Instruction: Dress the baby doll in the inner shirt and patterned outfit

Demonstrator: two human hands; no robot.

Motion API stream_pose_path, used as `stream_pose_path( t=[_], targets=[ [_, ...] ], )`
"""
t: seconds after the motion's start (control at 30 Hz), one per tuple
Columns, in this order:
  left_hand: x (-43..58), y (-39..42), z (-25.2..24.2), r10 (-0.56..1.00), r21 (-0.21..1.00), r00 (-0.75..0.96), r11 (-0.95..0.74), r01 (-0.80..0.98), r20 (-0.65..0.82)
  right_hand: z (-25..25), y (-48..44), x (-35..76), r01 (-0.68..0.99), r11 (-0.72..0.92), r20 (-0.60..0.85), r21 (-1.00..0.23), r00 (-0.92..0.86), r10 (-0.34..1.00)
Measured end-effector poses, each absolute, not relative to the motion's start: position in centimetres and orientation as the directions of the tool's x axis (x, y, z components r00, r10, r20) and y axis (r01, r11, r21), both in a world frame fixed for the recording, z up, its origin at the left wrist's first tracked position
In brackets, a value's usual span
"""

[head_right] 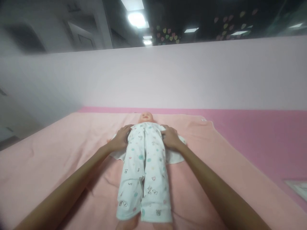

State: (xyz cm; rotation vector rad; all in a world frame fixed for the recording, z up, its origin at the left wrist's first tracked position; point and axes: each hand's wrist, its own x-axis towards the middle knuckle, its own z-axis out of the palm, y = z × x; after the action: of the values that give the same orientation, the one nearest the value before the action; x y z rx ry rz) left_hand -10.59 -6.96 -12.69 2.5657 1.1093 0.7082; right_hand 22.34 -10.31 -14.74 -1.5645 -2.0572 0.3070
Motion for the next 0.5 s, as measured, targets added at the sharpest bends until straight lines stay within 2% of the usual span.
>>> stream_pose_path(
  t=[0.17, 0.3, 0.5],
  targets=[
    [-10.0, -7.0, -13.5, 0.736, 0.312, 0.581, -0.675, 0.669, 0.348, -14.4, -10.9, 22.2, 0.788, 0.285, 0.268, -0.546, -0.158, 0.95],
    [-9.5, -7.8, -13.6, 0.741, 0.282, 0.569, -0.666, 0.69, 0.357, -14.3, -11.4, 21.6, 0.77, 0.288, 0.292, -0.569, -0.138, 0.946],
    [-9.4, -8.1, -13.5, 0.727, 0.242, 0.575, -0.675, 0.697, 0.374, -14.8, -11.6, 21.5, 0.844, 0.325, 0.351, -0.428, -0.176, 0.92]
  ],
)
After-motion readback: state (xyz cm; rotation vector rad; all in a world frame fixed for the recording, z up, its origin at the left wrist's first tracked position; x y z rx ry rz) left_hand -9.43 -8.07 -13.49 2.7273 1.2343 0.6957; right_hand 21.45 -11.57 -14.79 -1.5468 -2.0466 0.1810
